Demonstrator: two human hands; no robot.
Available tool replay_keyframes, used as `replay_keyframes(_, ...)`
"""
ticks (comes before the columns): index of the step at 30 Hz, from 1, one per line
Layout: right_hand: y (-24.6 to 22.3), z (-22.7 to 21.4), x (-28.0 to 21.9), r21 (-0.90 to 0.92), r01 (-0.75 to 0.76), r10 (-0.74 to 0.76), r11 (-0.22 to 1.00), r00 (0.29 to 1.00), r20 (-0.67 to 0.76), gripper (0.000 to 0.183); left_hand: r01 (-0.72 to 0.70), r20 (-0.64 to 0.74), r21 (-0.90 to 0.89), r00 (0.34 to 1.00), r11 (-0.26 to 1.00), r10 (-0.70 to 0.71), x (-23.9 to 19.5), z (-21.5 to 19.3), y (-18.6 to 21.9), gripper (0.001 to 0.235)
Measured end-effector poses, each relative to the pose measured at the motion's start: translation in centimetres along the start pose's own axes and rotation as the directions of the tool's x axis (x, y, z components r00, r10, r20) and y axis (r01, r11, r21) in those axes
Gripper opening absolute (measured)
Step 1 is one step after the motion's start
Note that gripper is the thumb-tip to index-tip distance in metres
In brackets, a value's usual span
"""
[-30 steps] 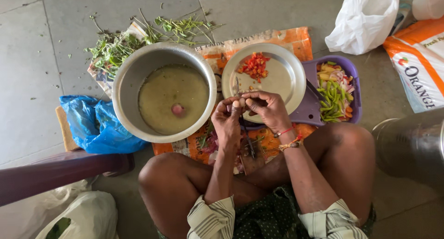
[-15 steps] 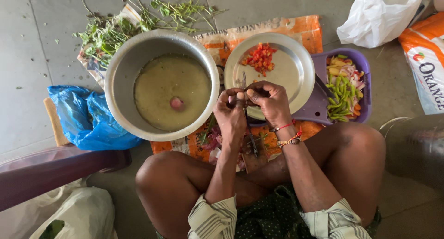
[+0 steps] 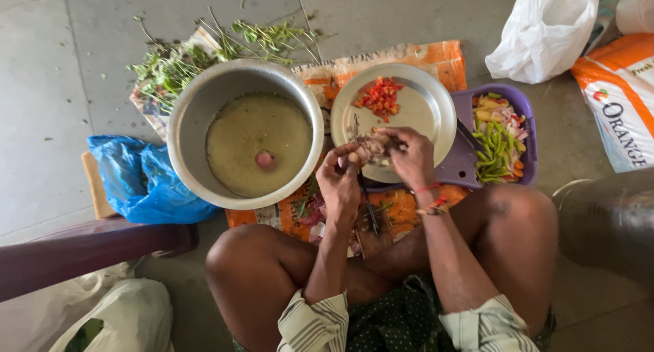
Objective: The person sits on the floor and peels red onions using a small knife. They remove the outer layers and place the peeled onions into a bowl of water. The person continues peeling multiple onions one by one.
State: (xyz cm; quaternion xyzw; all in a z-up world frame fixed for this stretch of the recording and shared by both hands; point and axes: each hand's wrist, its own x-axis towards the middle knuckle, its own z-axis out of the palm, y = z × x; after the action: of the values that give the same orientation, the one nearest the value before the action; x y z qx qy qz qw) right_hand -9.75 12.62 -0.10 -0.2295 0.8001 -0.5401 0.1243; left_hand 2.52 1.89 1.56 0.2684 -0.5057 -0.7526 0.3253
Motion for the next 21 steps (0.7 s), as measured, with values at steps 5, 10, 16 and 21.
replay_keyframes(5, -3.4, 0.5, -1.0, 0.431, -0.117, 0.022, 0.895, 0.975, 0.22, 0.016, 0.094, -0.052, 0.094, 0.995, 0.991, -0.089, 0.3, 0.7, 1.2, 0.015)
replay_keyframes(10, -3.8, 2.1, -0.3, 0.546, -0.202, 0.117, 0.813, 0.976, 0.186, 0.013, -0.002, -0.105, 0.345, 0.994, 0.939, 0.04, 0.9, 1.0, 2.0, 0.014)
replay_keyframes(16, -0.5, 3.4, 0.3, 0.347, -0.194, 0.174, 0.917, 0.981, 0.088, 0.01, 0.059, -0.189, 0.467, 0.981, 0.882, 0.034, 1.3, 1.5, 0.5, 0.013)
replay_keyframes(21, 1.6, 3.8, -0.3, -0.082, 0.025, -0.023, 0.996, 0.999, 0.024, 0.019, 0.198, -0.197, 0.425, 0.973, 0.883, -0.124, 1.8, 1.2, -0.1, 0.016)
